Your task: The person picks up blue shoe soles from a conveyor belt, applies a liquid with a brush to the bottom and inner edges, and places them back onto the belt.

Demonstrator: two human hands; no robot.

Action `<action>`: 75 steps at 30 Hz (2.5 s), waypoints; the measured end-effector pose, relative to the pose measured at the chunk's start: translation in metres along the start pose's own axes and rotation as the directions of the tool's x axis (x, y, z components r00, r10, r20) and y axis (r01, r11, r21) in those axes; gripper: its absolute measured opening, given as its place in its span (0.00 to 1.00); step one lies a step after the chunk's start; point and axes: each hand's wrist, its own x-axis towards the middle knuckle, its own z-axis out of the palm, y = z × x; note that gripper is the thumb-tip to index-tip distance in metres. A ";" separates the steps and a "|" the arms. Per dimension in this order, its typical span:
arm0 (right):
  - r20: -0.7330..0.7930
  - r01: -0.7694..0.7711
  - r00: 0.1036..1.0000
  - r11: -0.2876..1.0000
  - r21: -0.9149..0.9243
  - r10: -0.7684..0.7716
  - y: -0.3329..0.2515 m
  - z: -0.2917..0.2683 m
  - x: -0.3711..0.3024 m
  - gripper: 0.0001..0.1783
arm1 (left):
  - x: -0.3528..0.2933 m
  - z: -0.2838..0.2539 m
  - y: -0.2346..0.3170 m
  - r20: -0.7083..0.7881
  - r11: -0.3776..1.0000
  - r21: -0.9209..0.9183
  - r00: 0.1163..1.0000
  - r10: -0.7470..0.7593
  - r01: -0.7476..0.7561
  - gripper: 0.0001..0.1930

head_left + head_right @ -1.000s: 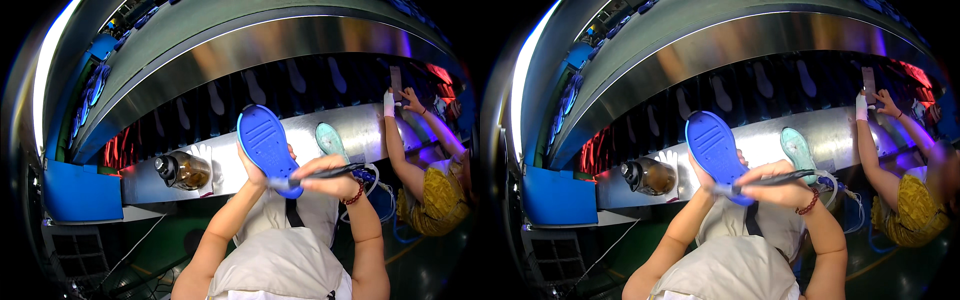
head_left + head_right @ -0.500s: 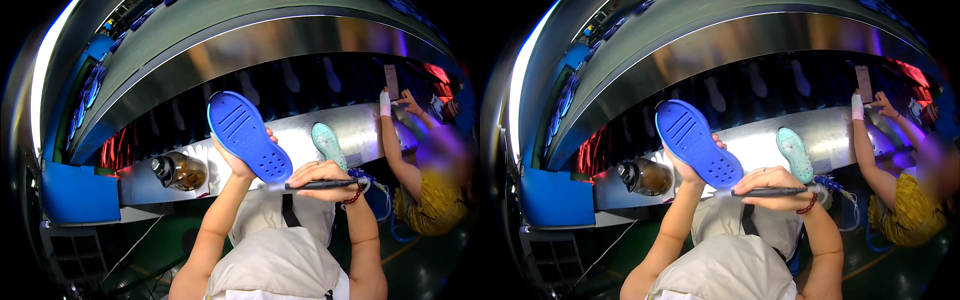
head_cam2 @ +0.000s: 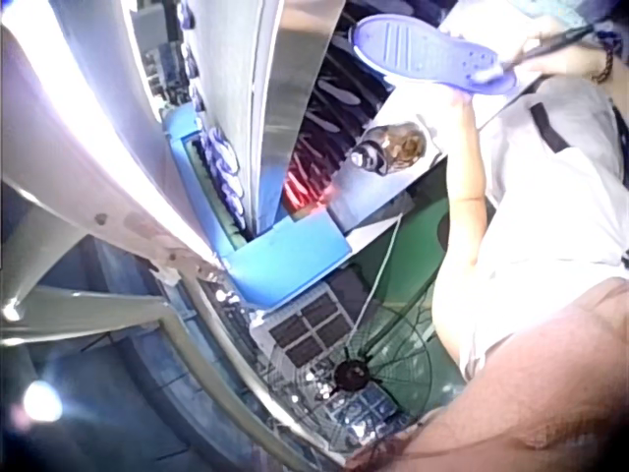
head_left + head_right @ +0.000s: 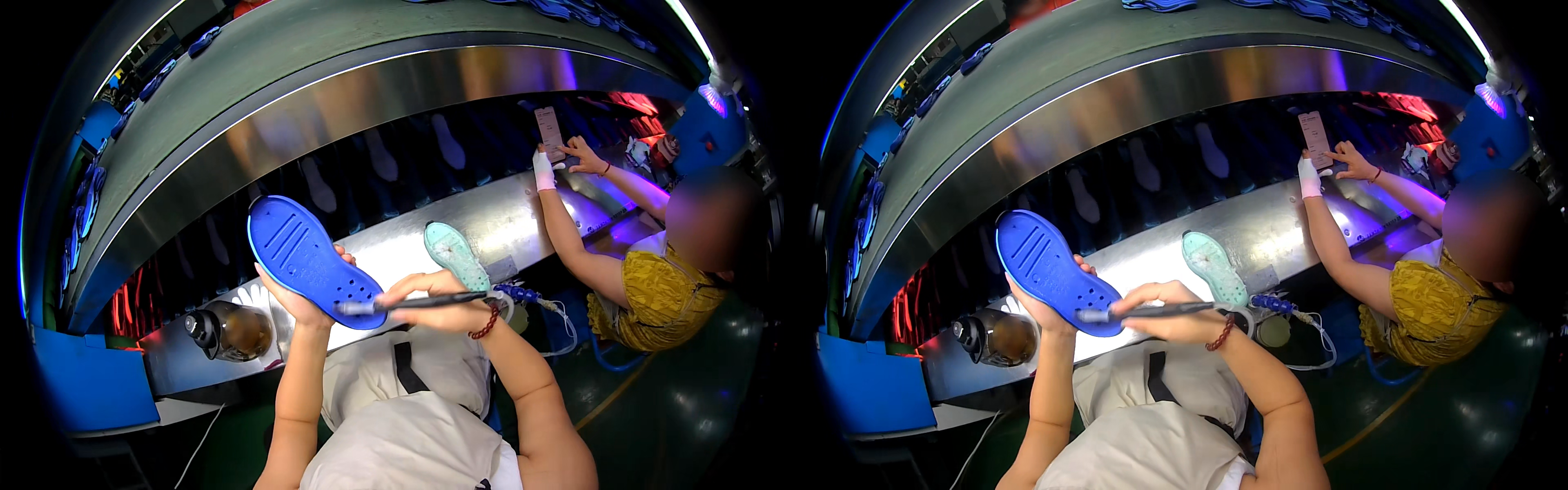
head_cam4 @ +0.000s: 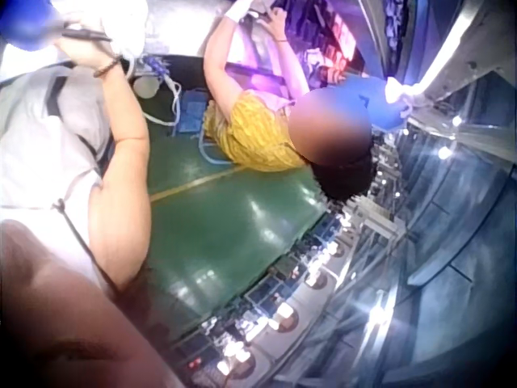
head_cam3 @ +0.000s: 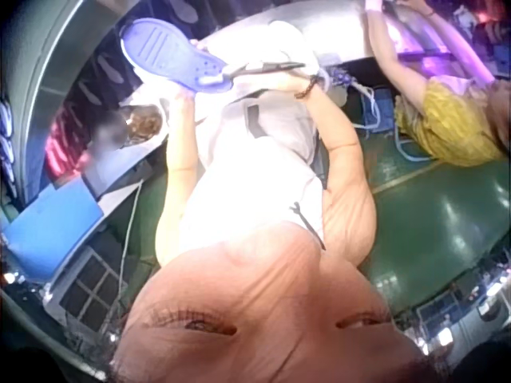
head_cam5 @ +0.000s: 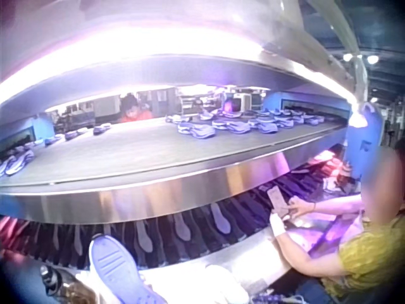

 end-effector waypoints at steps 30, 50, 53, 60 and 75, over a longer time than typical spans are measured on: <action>0.014 -0.136 0.991 0.985 0.105 0.135 -0.039 -0.007 -0.003 0.12 | -0.015 -0.005 0.005 0.314 0.924 0.132 0.869 -0.382 0.359 0.26; 0.435 0.148 0.900 0.964 -0.221 -0.039 -0.039 -0.032 0.005 0.12 | -0.016 -0.015 0.039 0.104 0.551 0.614 0.635 -0.766 0.564 0.29; 0.454 0.171 0.890 0.955 -0.243 -0.044 -0.047 -0.039 -0.001 0.12 | -0.023 -0.025 0.044 0.056 0.594 0.392 0.626 -0.778 0.702 0.29; 0.233 0.157 0.967 0.959 -0.235 -0.101 -0.033 -0.030 -0.011 0.13 | -0.017 -0.055 0.057 0.276 0.744 0.445 0.715 -0.643 0.498 0.30; 0.064 0.330 0.929 0.739 -0.587 -0.364 -0.005 0.025 0.000 0.07 | -0.006 -0.041 -0.036 0.124 0.902 -0.118 0.907 -0.402 0.415 0.50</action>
